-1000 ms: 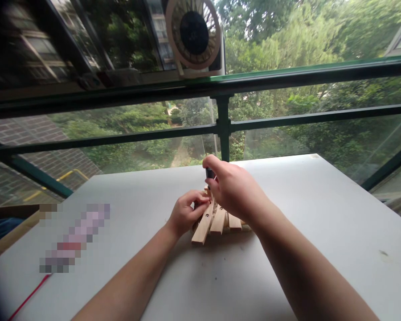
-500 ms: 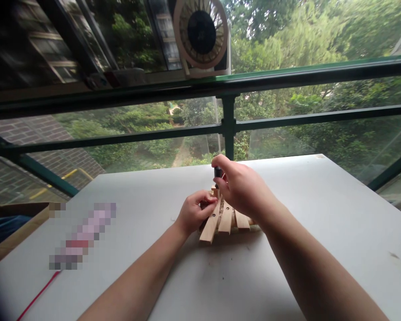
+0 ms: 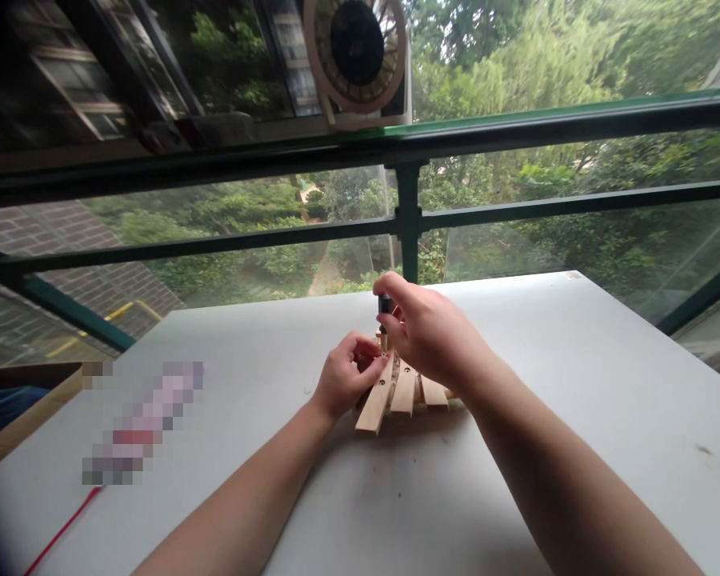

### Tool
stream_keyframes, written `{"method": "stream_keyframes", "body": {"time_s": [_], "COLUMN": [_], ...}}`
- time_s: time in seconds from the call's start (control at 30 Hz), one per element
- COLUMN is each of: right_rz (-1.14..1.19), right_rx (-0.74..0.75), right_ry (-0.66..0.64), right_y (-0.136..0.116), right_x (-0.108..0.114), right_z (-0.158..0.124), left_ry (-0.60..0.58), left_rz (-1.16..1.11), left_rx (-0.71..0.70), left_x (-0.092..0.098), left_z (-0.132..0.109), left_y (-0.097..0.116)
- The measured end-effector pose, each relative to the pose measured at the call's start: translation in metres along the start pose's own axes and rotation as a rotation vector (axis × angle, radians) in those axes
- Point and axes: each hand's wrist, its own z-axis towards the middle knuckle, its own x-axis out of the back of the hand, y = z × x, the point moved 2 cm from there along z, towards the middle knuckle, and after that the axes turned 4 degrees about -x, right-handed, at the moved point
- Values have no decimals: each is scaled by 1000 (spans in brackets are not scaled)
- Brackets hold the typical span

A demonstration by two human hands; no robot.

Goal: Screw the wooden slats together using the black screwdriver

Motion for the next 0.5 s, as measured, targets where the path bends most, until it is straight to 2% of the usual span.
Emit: {"method": "stream_keyframes", "body": {"time_s": [0.5], "right_rz": [-6], "right_rx": [-10], "right_ry": [-50], "right_y": [1], "right_x": [-4], "right_z": [0], "left_ry": [-28], "left_rz": [-12], "left_rx": [-4], "left_x": [0], "left_z": [0], "left_y": [0]}}
